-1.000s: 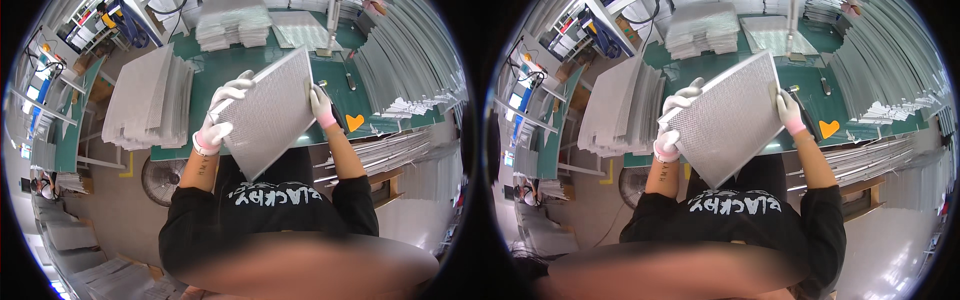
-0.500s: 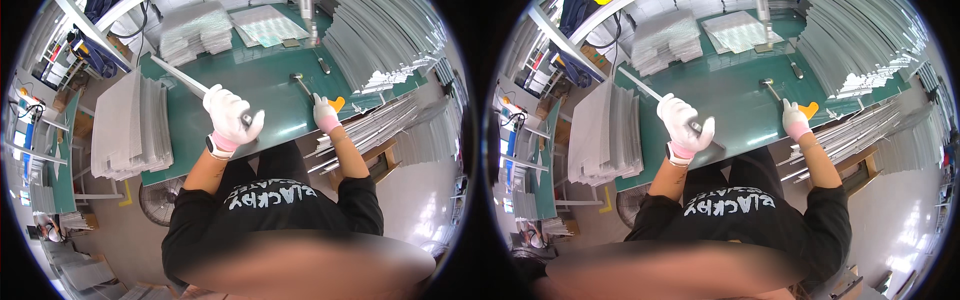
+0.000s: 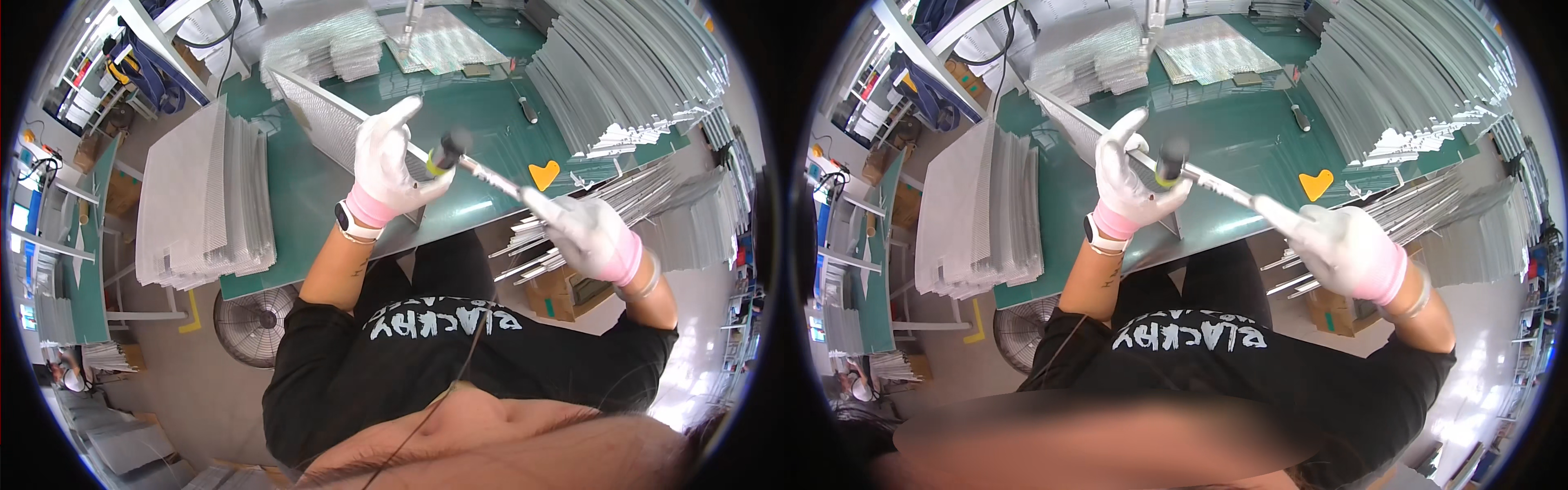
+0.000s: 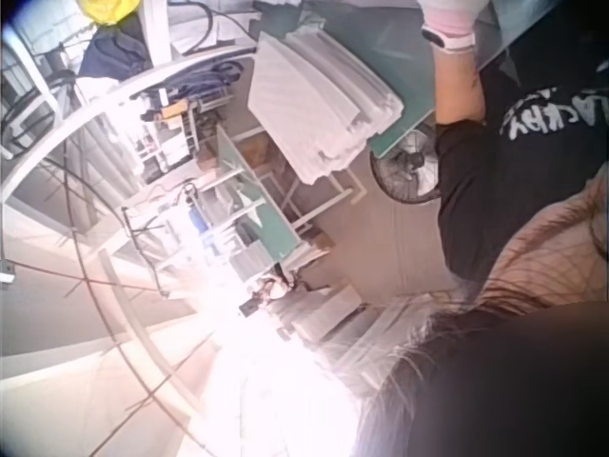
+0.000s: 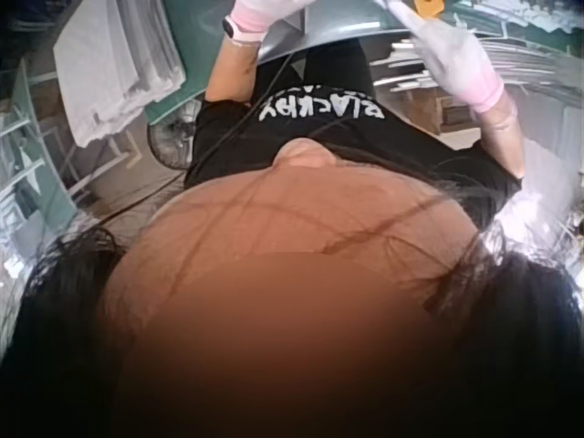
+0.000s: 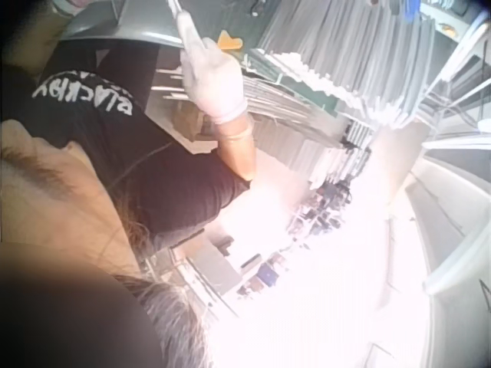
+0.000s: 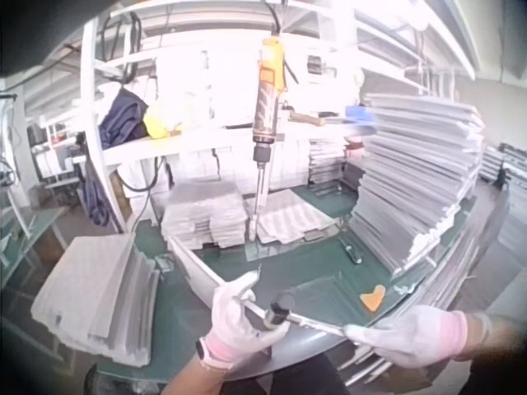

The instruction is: Assemble industrial metal mesh filters by inserting mesh into frames and securing them with tools.

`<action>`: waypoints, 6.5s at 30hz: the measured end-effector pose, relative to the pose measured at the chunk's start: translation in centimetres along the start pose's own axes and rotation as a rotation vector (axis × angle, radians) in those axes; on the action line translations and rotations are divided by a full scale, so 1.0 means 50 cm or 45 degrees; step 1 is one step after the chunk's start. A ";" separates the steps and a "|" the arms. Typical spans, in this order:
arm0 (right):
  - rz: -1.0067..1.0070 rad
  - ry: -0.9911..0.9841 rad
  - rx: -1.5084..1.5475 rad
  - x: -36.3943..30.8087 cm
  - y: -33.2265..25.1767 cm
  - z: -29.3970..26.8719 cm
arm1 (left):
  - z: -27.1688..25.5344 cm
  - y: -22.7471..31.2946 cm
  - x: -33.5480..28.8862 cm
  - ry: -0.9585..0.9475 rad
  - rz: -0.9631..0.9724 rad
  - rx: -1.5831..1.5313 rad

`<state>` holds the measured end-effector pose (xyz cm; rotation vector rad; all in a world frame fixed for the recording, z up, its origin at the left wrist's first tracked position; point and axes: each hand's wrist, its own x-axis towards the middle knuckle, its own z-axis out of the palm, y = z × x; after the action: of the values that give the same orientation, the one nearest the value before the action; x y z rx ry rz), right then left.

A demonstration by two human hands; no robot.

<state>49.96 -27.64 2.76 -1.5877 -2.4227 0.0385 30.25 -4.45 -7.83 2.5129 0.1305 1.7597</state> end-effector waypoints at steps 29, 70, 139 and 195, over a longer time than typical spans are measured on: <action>0.573 0.157 1.360 -0.052 0.152 0.351 | -0.195 0.032 -0.001 0.008 0.370 -2.040; -0.561 0.464 -0.474 0.281 0.175 0.128 | 0.048 -0.051 -0.242 -0.753 -0.964 -0.513; 0.383 0.948 1.136 0.768 0.470 0.223 | -0.188 -0.736 0.010 -0.001 -1.074 -0.027; 0.762 0.292 0.270 0.145 0.066 0.538 | -0.137 0.021 -0.363 -0.632 -1.388 0.544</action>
<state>44.32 -16.73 -22.45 -2.0189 -1.6474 0.1986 17.66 -7.42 -22.35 2.2090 1.5841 0.6966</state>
